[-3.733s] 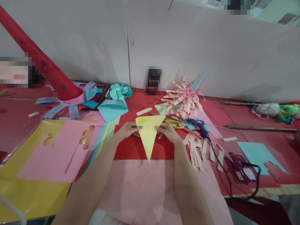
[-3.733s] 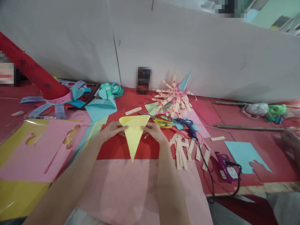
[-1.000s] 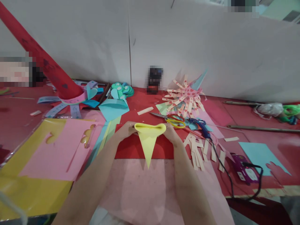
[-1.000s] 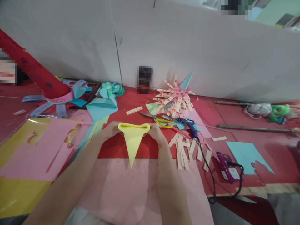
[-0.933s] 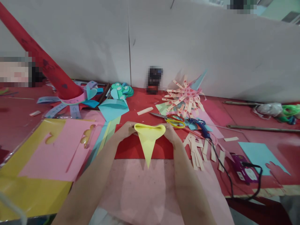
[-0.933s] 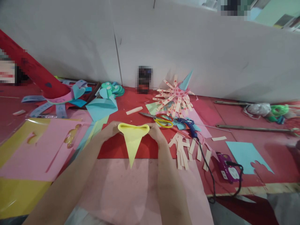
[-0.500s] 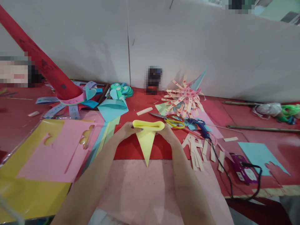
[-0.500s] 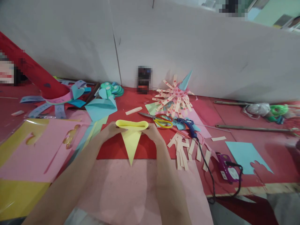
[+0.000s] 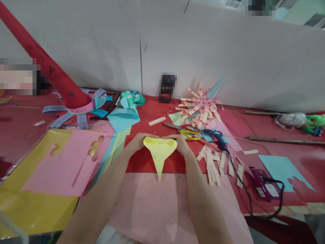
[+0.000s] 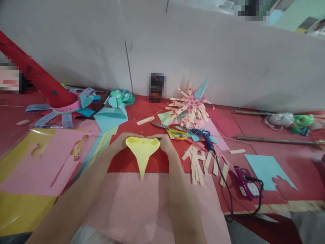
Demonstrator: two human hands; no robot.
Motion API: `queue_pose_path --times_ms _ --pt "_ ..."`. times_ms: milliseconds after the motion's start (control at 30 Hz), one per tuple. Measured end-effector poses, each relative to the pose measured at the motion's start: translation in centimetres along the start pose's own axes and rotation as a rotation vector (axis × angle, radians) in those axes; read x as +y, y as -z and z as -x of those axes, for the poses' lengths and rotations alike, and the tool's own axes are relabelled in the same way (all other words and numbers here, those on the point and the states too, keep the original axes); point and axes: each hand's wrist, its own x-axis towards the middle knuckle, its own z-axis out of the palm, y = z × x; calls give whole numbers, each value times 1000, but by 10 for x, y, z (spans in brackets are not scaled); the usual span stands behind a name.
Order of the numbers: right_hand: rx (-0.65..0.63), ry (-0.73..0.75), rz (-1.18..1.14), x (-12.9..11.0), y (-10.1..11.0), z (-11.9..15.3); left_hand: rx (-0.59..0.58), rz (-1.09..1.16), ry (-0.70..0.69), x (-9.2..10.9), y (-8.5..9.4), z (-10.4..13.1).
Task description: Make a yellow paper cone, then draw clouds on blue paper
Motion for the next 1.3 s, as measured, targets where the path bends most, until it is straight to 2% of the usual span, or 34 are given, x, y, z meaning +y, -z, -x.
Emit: queue_pose_path --times_ms 100,267,333,433,500,567,667,900,1067,1200,1300 --pt "-3 8 -24 0 0 1 32 -12 -15 0 0 0" --pt "97 -75 -132 6 -1 -2 307 -108 41 2 -13 -3" --pt "111 -106 -166 8 -2 -4 349 -36 30 5 -22 -4" --pt "114 -104 -185 9 0 -6 422 -64 47 6 -26 -6" --pt "108 -112 -177 9 2 -6 399 -123 68 3 -21 -7" --pt "81 -129 -158 8 3 -5 261 -193 82 -2 -12 -9" --pt "35 -139 -132 8 4 -5 173 -235 85 -10 -1 -11" --pt "33 -132 -163 8 4 -7 250 -363 16 -12 0 -13" --pt "39 -93 -169 8 6 -4 205 -366 -12 -9 3 -12" --pt "50 -50 -175 9 9 -4 99 -195 -43 -2 1 -9" --pt "54 -73 -193 10 10 -4 101 -143 -32 0 -1 -8"
